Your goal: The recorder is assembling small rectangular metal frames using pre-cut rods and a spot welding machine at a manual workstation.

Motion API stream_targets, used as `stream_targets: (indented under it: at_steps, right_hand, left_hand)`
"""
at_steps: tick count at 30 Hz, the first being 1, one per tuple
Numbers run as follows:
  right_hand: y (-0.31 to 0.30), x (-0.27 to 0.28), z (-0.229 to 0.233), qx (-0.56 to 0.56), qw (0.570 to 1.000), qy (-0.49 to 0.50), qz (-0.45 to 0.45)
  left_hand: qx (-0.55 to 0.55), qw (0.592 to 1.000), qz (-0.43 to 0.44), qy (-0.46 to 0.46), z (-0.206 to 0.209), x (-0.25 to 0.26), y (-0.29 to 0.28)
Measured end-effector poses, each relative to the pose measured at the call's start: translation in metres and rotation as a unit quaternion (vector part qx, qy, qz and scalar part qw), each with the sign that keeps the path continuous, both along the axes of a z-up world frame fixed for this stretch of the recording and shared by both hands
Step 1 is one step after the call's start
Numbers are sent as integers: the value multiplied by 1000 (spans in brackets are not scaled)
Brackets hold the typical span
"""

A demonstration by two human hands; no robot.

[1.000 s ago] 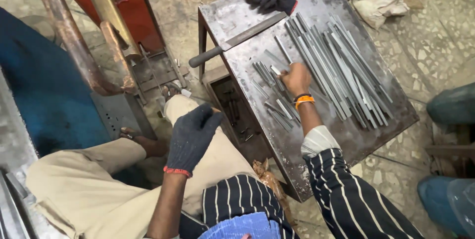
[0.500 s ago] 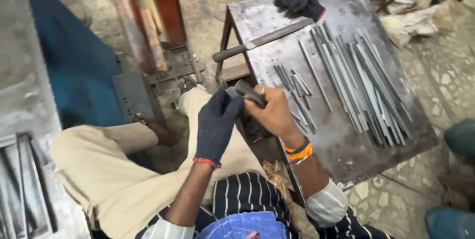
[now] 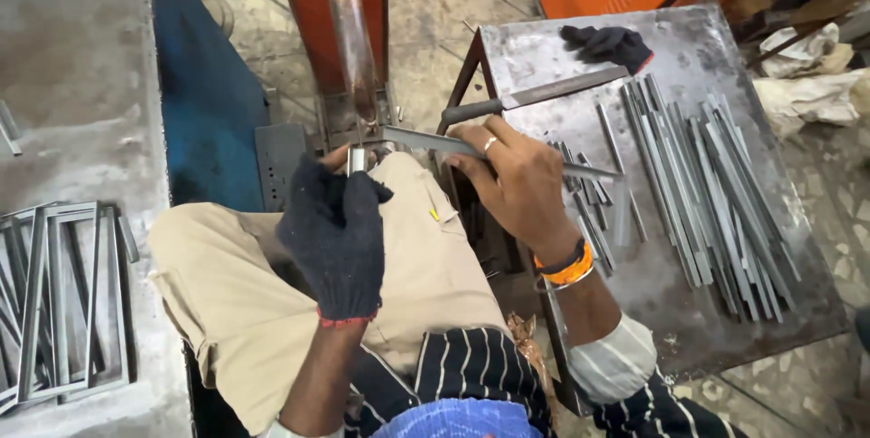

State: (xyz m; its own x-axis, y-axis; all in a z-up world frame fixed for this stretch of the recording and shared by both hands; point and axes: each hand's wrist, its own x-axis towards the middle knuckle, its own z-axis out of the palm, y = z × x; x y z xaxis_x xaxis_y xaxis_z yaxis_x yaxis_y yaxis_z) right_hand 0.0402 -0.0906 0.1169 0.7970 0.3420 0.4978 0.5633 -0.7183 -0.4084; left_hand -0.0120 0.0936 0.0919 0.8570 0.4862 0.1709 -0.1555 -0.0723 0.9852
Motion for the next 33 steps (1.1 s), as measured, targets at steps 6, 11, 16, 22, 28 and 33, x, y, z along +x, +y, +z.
stream_targets:
  at_steps: [6,11,16,22,28,33]
  right_hand:
    - [0,16,13,-66,997,-43,11]
    - [1,18,16,-91,994,-59,29]
    - [6,19,19,-65,995,-63,46]
    - [6,22,19,-38,996,-60,60]
    - [3,23,16,-35,996,-57,58]
    - [0,24,15,-37,996,-57,63]
  left_hand:
    - [8,999,-13,-41,-4,21,-7]
    - [68,997,0,-38,-11,23,-11]
    - [55,998,13,-40,-6,23,-8]
    - [92,995,-1,-50,0,25,-6]
    - [66,998,-6,-20,3,25,-7]
    - [111,994,17,-14,-1,24,-10]
